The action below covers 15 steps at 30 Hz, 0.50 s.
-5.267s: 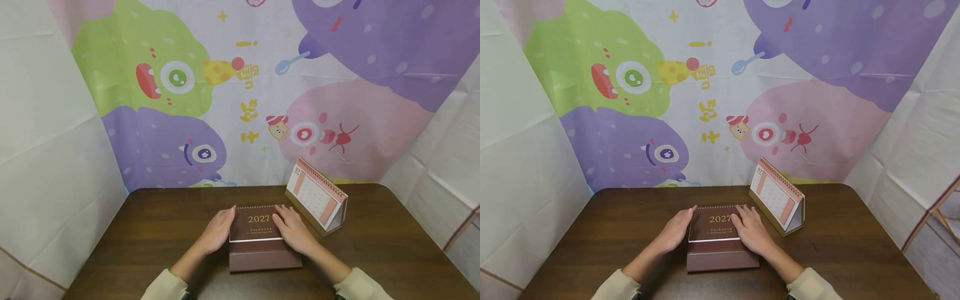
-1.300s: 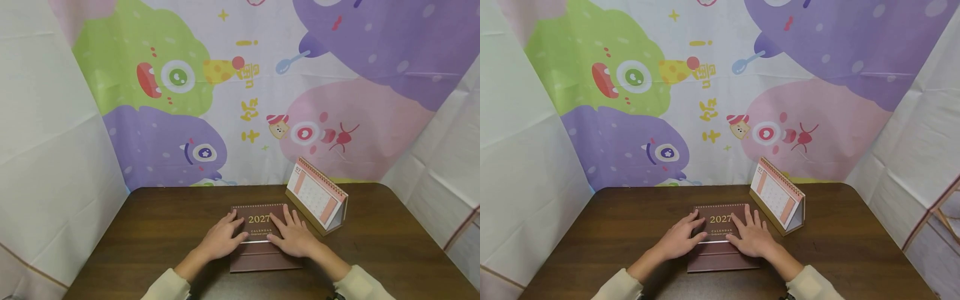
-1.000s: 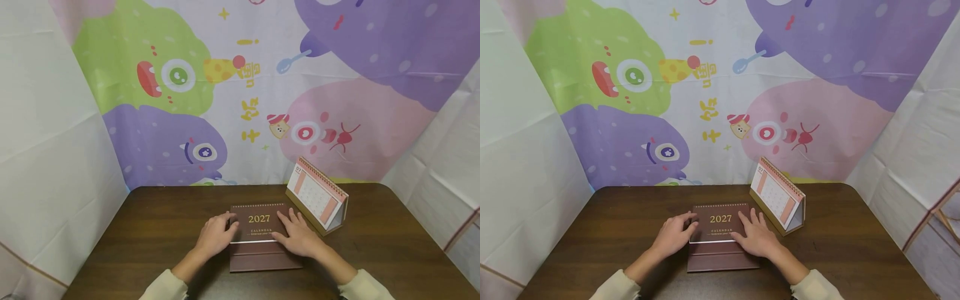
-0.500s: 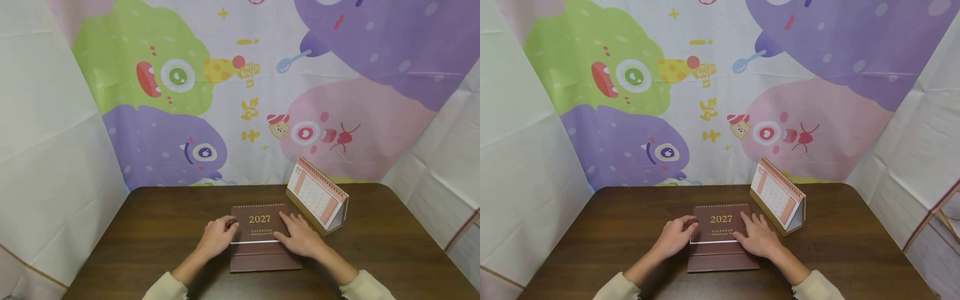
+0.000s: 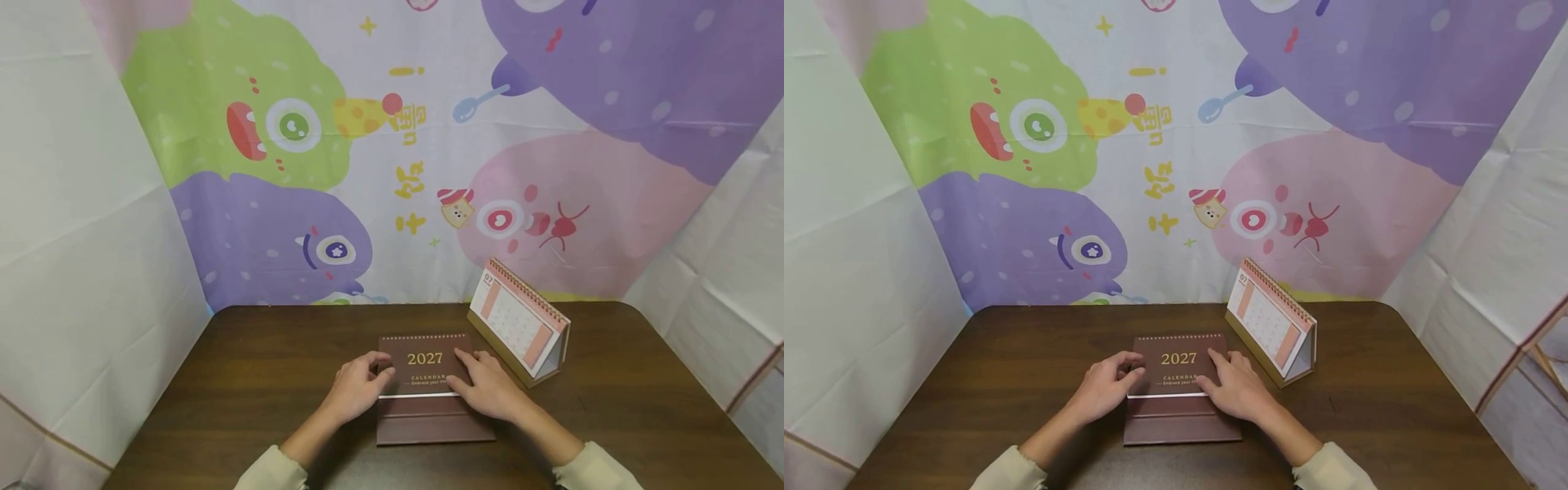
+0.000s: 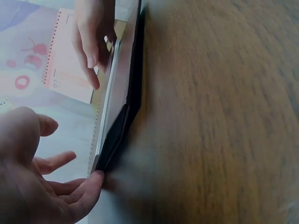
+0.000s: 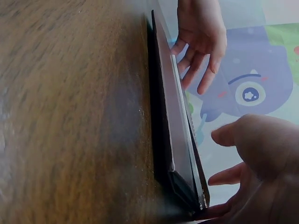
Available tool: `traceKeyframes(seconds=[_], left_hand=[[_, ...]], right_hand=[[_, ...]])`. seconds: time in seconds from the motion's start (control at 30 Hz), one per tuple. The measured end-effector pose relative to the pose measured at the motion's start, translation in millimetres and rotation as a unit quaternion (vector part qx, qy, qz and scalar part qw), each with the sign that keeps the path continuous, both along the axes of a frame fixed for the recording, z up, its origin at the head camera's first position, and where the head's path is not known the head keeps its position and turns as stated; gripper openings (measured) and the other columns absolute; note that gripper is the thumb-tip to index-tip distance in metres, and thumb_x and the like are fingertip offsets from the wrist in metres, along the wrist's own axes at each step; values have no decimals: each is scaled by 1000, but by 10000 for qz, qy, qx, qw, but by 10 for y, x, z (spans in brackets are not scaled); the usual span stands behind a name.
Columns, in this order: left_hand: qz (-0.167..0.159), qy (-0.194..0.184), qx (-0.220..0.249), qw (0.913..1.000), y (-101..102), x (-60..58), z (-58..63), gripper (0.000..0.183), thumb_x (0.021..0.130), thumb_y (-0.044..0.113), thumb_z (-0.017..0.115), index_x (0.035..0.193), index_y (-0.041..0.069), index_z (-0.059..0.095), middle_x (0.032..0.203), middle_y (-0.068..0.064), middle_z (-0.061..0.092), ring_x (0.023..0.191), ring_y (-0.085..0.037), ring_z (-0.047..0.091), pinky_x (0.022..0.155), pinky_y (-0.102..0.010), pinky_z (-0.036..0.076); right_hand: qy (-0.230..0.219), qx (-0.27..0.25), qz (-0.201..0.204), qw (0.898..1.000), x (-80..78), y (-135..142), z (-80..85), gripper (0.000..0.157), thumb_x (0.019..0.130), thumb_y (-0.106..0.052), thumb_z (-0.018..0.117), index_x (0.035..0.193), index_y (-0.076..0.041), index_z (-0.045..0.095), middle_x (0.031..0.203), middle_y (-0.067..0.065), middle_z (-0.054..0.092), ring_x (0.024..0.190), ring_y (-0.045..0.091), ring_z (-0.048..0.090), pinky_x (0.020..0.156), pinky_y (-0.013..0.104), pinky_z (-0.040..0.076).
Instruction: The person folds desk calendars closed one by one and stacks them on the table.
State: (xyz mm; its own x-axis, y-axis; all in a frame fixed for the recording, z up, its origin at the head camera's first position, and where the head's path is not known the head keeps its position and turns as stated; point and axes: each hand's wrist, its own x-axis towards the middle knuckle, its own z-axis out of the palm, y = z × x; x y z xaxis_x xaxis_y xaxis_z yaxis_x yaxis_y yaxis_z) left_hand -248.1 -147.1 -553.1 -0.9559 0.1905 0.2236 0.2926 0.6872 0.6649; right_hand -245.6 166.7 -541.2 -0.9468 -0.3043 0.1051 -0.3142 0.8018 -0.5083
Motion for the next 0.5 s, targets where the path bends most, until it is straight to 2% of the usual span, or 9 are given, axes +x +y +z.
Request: traceKeyframes(seconds=[0.1,0.2,0.23,0.27,0.33,0.37,0.43,0.47,0.5], left_hand=[[51,-139,-36,9999,6,-14,-34,32,105,48,75,129,28,80,121,1,83,90,0,75,94,-46,59],[121,-193,-79,9997,26,11,-6,26,101,40,81,124,28,81,119,1,81,90,0,73,98,-48,58],[127,-225,-66,9996,45,70,89,27,100,38,82,124,26,81,119,-1,81,92,-4,74,97,-48,58],[147,-123,-77,9998,49,80,94,27,99,38,84,122,25,81,117,-2,80,91,-4,72,92,-45,58],[61,-84,-15,9999,56,154,216,30,97,35,84,123,20,81,119,-8,80,93,-13,74,88,-45,58],[15,-12,-36,10000,52,163,228,32,96,35,85,124,19,81,119,-10,79,94,-14,74,86,-43,58],[-29,88,-64,9999,38,161,217,36,93,35,87,125,19,81,121,-9,79,96,-16,75,84,-41,57],[-41,164,-125,9998,17,105,123,38,92,36,88,126,22,81,122,-7,79,96,-14,74,85,-39,57],[-80,146,-160,9997,8,93,110,40,91,34,88,128,22,81,124,-7,79,100,-16,75,89,-41,58]], right_hand=[[48,-35,-88,9999,-14,-3,-33,65,112,-41,66,164,-4,56,157,38,59,146,55,58,120,72,50],[136,-71,-155,9998,-6,-15,-28,59,112,-34,65,161,-2,59,154,38,61,144,55,60,120,72,50],[159,-78,-165,9997,-4,-17,-22,58,112,-33,65,161,-1,59,154,38,62,144,55,61,120,72,50],[194,-97,-172,9996,-4,-18,-14,57,112,-33,65,160,-1,60,153,37,63,143,54,62,119,72,51],[263,-114,-186,9994,-19,-8,-22,57,112,-34,65,159,-1,62,150,33,67,141,52,64,118,71,52],[290,-130,-195,9993,-29,0,-27,57,112,-35,65,158,-2,63,149,32,68,140,51,65,117,70,53],[339,-143,-228,9991,-56,20,-47,57,111,-37,67,158,-3,64,148,29,71,138,50,66,116,69,54],[379,-149,-239,9989,-67,30,-55,58,111,-38,68,158,-4,64,147,28,72,137,49,67,115,69,55],[400,-168,-262,9987,-74,36,-61,59,110,-40,69,158,-5,64,147,27,72,136,48,68,114,68,55]])
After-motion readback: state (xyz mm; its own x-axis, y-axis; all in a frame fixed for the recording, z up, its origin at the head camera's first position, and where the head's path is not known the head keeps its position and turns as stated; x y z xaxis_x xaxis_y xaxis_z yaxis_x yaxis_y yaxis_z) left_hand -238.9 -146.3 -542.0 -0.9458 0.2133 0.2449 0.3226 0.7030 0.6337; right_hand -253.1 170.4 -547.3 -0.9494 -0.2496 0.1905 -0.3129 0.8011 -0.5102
